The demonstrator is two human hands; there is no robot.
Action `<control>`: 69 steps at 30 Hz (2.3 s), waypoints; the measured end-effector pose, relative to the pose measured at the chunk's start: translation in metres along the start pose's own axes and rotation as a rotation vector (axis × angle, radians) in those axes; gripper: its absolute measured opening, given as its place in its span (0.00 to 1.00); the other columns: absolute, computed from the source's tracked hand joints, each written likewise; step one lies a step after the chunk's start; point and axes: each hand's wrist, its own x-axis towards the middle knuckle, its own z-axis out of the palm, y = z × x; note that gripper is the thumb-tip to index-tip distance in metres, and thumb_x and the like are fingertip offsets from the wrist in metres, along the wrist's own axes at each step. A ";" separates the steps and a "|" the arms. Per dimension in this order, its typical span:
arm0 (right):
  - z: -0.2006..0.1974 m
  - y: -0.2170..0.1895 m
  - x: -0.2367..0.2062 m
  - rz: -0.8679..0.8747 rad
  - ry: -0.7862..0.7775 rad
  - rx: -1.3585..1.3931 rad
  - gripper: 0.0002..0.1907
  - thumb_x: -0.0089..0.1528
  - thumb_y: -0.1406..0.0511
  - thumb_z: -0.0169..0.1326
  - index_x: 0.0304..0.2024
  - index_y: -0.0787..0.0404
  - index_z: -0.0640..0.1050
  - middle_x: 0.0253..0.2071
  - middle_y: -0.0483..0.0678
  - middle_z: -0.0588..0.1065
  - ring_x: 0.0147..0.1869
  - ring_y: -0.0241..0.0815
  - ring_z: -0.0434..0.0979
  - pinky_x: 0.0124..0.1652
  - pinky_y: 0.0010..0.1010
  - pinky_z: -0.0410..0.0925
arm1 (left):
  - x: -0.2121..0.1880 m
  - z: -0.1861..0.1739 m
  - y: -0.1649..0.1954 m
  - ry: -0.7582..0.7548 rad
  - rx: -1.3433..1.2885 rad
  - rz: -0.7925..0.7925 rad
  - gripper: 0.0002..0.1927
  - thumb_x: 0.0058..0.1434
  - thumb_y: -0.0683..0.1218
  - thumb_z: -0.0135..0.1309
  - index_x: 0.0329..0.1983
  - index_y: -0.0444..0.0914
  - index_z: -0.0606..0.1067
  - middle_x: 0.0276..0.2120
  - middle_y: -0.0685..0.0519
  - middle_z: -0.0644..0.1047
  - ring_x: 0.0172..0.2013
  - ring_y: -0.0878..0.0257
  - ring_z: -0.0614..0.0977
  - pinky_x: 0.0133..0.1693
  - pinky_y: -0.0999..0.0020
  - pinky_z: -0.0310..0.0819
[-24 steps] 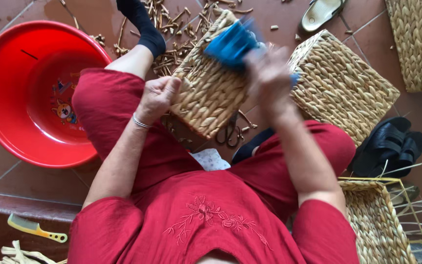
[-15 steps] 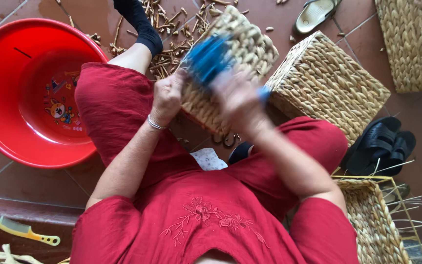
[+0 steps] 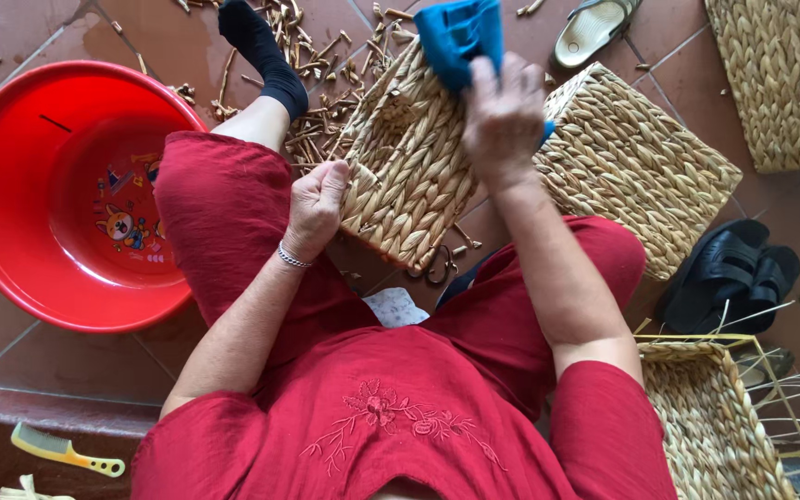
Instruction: The person sits on the tiled floor and wipes woven water-hyacinth storage baskets one at a time with a blue cloth, turning each basket to clean its sides and lid, with a red basin of water nearby and dried plant debris scattered on the floor.
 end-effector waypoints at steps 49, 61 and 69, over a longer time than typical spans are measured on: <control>-0.108 -0.181 -0.056 -0.477 -0.270 0.358 0.15 0.59 0.68 0.53 0.49 0.63 0.77 0.50 0.62 0.75 0.46 0.57 0.77 0.41 0.44 0.71 | -0.014 -0.064 0.014 0.246 0.022 0.040 0.16 0.70 0.51 0.56 0.31 0.36 0.77 0.22 0.63 0.72 0.25 0.76 0.70 0.27 0.75 0.66; -0.052 -0.054 0.001 -0.092 -0.089 0.060 0.10 0.66 0.66 0.54 0.50 0.60 0.77 0.44 0.56 0.72 0.47 0.57 0.72 0.44 0.47 0.69 | -0.027 -0.048 0.018 0.206 0.042 0.109 0.20 0.71 0.50 0.55 0.24 0.37 0.71 0.21 0.66 0.66 0.25 0.76 0.62 0.25 0.74 0.59; -0.121 -0.170 -0.038 -0.514 -0.198 0.136 0.14 0.58 0.69 0.52 0.46 0.65 0.78 0.42 0.58 0.73 0.39 0.51 0.74 0.34 0.40 0.68 | -0.020 -0.065 0.015 0.275 0.092 0.058 0.22 0.72 0.52 0.55 0.23 0.36 0.71 0.19 0.64 0.66 0.24 0.76 0.63 0.25 0.73 0.59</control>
